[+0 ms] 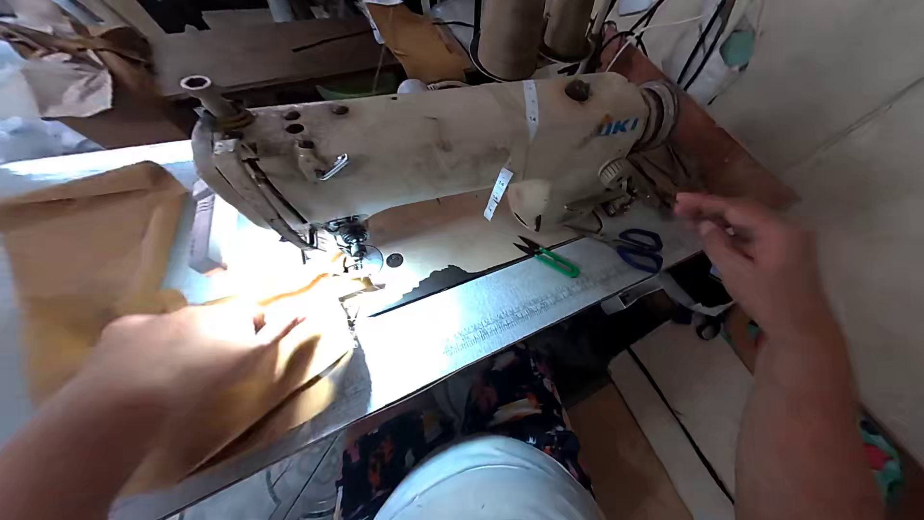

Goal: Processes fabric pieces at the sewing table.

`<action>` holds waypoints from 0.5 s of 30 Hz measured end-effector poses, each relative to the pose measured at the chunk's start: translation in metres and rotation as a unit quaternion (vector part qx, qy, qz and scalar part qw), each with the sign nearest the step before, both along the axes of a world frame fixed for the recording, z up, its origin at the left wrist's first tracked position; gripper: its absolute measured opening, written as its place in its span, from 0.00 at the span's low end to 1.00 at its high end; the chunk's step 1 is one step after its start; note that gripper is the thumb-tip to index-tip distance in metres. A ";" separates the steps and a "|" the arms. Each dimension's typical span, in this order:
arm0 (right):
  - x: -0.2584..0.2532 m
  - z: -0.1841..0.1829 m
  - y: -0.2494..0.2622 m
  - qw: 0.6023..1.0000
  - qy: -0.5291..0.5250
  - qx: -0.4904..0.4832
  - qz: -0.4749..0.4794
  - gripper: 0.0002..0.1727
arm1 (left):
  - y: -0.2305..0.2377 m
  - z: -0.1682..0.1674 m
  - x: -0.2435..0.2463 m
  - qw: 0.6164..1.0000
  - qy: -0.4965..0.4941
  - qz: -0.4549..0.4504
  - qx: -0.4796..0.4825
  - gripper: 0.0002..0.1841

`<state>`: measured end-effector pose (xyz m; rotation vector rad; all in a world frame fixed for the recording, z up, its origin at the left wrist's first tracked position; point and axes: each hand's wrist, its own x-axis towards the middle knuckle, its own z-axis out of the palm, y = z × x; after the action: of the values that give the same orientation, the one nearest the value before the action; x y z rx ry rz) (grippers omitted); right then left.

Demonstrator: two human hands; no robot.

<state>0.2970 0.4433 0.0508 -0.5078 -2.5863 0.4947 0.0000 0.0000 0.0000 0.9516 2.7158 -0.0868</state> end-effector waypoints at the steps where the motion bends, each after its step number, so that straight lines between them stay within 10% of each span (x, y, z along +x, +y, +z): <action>1: -0.005 -0.017 0.024 0.996 -0.045 -0.018 -0.075 0.19 | 0.003 -0.002 -0.012 0.998 -0.017 -0.017 0.057 0.26; 6: -0.016 -0.087 0.070 0.982 -0.144 -0.065 -0.105 0.20 | 0.010 -0.093 -0.048 0.954 0.121 -0.087 0.259 0.26; 15: -0.016 -0.086 0.084 0.950 -0.304 0.032 -0.056 0.25 | -0.036 -0.089 -0.036 0.949 0.111 0.117 0.272 0.19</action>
<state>0.2806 0.5274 -0.0355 -0.8937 -3.1139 0.2325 -0.0364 -0.0364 -0.0891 0.7677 3.1093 0.6732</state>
